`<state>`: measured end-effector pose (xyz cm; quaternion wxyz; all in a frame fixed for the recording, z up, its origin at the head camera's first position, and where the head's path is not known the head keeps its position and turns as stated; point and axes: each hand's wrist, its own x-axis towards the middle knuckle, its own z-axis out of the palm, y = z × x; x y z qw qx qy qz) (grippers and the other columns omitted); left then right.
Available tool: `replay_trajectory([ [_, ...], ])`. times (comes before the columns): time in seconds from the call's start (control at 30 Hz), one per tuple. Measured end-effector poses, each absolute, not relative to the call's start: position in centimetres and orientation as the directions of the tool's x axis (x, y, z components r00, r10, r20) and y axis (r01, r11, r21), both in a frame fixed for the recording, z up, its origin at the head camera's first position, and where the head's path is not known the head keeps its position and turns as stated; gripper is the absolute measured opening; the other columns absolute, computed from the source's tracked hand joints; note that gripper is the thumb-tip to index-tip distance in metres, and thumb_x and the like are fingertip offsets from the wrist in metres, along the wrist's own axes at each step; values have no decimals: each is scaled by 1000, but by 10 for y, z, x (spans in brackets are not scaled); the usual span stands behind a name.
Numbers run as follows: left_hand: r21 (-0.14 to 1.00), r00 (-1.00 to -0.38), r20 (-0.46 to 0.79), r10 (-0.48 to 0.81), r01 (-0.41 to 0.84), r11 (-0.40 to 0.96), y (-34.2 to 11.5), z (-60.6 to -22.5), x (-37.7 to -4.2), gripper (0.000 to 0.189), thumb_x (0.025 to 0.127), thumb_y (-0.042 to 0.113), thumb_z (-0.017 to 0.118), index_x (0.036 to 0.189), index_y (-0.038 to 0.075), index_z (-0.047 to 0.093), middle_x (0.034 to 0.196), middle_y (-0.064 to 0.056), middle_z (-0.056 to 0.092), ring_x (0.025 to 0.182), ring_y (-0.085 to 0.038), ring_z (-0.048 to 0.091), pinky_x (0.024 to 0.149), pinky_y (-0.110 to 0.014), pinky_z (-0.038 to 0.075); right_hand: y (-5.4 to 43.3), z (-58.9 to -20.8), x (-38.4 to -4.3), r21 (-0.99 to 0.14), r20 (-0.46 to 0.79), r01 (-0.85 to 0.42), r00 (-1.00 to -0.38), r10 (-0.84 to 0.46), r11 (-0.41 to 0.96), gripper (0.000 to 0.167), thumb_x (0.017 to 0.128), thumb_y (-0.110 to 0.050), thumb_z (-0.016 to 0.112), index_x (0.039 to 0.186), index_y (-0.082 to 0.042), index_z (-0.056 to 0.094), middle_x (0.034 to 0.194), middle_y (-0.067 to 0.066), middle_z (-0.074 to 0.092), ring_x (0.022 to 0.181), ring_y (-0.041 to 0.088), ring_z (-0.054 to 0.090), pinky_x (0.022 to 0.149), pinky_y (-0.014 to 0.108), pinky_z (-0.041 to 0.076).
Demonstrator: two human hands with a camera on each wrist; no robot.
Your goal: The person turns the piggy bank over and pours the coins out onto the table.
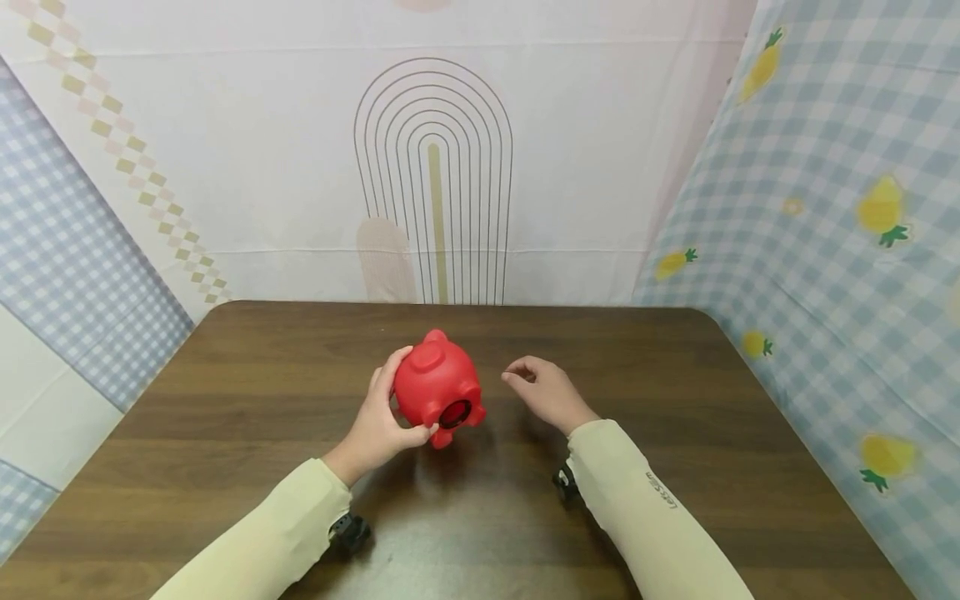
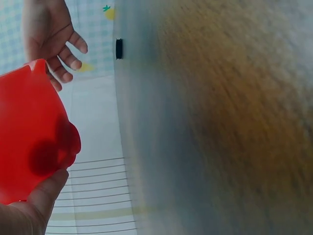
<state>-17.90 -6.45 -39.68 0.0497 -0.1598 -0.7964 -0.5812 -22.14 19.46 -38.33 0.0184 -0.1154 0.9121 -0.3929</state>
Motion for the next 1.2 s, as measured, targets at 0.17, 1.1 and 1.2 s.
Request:
replay_trajectory([
  [0.17,902,-940,275,203,325,285,-65,-399,-180,92,66,13,81,143,32,34,130,-3,40,119,-23,45,83,-40,55,186,-380,-222,-758,28,-168,-974,-227,631,27,95,-28,59,110,-7,66,96,15,67,89,29,62,73,32,49],
  [1.1,842,-908,338,246,409,352,-64,-398,-176,96,63,16,82,144,31,33,131,-5,39,120,-22,44,85,-39,53,155,-358,-216,-929,-137,18,-945,-297,371,50,100,-44,42,120,-2,59,109,13,66,92,21,66,85,50,53],
  [1.2,824,-902,352,251,425,373,-64,-397,-175,95,64,16,81,145,29,34,132,-8,38,119,-25,45,86,-41,52,154,-358,-217,-946,-174,61,-924,-340,318,56,99,-48,41,124,-1,56,106,12,68,89,21,68,79,47,56],
])
